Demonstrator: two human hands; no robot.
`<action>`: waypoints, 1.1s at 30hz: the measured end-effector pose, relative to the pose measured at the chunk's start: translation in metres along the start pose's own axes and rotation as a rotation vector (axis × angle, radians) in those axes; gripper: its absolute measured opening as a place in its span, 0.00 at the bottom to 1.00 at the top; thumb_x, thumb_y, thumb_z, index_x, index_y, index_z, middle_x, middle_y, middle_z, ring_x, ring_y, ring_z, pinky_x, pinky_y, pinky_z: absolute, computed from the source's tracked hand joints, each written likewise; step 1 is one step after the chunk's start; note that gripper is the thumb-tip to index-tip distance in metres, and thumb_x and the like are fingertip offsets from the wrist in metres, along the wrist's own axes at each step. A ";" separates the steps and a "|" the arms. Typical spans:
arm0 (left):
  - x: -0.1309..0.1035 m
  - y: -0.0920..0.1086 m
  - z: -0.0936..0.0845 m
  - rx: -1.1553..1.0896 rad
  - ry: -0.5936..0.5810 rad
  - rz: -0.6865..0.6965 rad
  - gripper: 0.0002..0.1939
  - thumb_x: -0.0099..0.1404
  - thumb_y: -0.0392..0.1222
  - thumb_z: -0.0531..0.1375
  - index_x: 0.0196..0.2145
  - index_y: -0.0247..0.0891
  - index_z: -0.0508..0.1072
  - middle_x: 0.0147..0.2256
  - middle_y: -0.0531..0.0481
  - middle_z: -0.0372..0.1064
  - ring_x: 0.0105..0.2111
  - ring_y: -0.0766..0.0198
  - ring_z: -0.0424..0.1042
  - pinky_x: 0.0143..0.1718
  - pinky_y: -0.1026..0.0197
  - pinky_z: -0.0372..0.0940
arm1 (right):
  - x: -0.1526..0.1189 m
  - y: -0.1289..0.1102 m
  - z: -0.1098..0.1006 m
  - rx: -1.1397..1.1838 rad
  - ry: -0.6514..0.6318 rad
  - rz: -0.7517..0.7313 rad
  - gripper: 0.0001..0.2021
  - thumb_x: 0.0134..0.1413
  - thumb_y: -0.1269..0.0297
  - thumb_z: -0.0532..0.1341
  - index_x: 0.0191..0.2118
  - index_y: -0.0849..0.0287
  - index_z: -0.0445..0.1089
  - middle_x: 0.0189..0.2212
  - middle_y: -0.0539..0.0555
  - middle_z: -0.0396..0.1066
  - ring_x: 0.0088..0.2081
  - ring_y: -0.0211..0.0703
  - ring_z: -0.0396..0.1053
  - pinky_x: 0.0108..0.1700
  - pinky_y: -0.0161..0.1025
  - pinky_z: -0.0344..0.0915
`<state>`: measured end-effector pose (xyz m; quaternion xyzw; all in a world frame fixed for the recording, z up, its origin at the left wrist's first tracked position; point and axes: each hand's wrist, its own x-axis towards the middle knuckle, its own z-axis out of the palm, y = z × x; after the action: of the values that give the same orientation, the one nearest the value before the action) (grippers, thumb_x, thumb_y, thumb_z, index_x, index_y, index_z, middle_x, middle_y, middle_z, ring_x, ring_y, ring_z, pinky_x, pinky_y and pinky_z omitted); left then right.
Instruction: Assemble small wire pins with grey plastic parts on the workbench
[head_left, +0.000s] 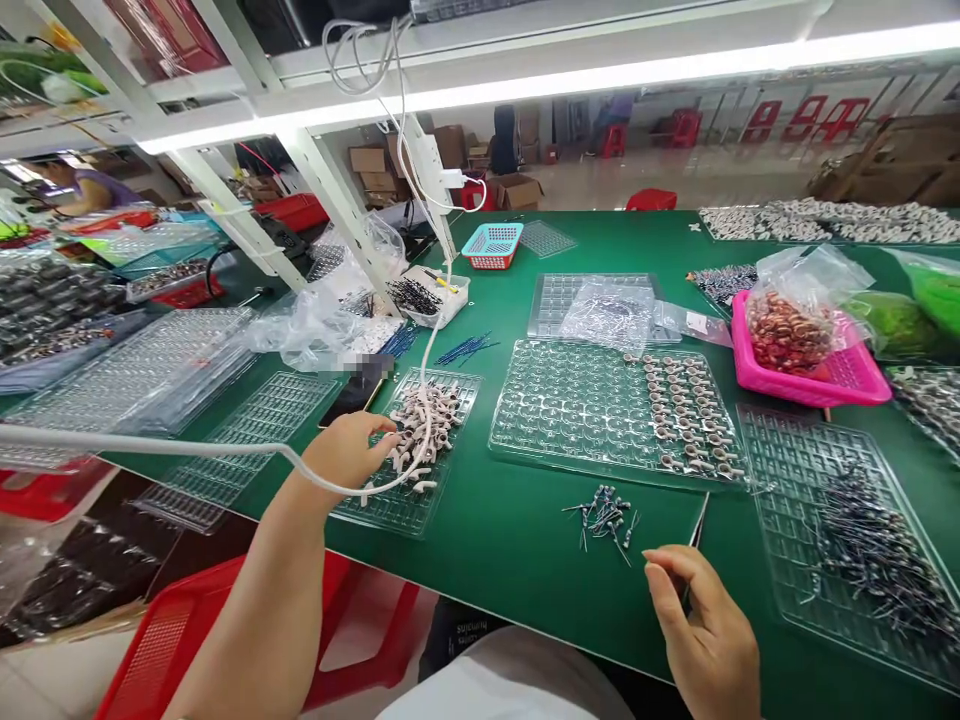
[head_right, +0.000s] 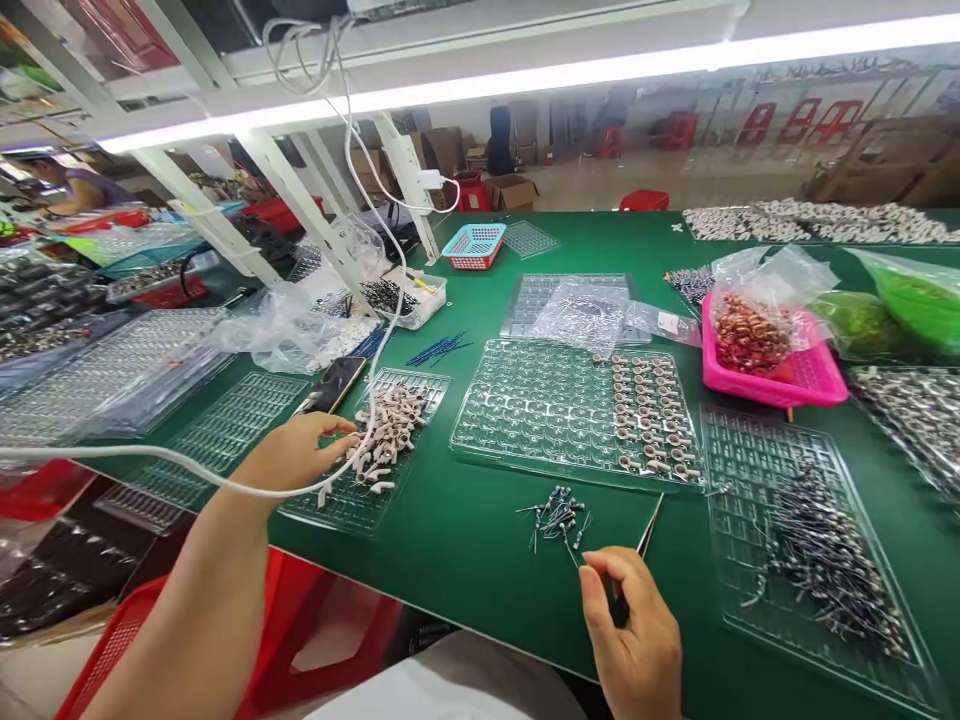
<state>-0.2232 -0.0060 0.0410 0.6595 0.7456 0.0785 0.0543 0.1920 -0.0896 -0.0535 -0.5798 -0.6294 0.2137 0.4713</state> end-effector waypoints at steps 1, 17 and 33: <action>0.001 0.005 0.004 -0.011 0.000 0.031 0.17 0.62 0.49 0.56 0.38 0.36 0.79 0.41 0.39 0.78 0.43 0.46 0.75 0.44 0.52 0.68 | 0.000 0.000 0.000 0.008 -0.001 -0.006 0.07 0.61 0.58 0.61 0.36 0.54 0.73 0.33 0.52 0.74 0.31 0.42 0.73 0.33 0.37 0.69; 0.062 0.286 0.084 -0.258 -0.183 0.761 0.11 0.68 0.41 0.56 0.42 0.36 0.76 0.41 0.41 0.75 0.44 0.52 0.72 0.44 0.54 0.66 | -0.001 -0.010 0.005 0.143 0.004 -0.061 0.04 0.62 0.69 0.57 0.37 0.58 0.69 0.31 0.51 0.70 0.31 0.38 0.69 0.34 0.35 0.66; 0.090 0.334 0.116 -0.111 -0.450 0.524 0.13 0.70 0.47 0.59 0.46 0.34 0.73 0.42 0.46 0.73 0.39 0.60 0.74 0.41 0.53 0.72 | -0.002 -0.012 0.009 0.166 0.012 -0.051 0.05 0.61 0.69 0.56 0.35 0.58 0.68 0.29 0.51 0.69 0.31 0.37 0.67 0.34 0.36 0.65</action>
<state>0.1123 0.1283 -0.0076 0.8253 0.5148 -0.0173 0.2313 0.1779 -0.0917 -0.0491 -0.5238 -0.6213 0.2496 0.5266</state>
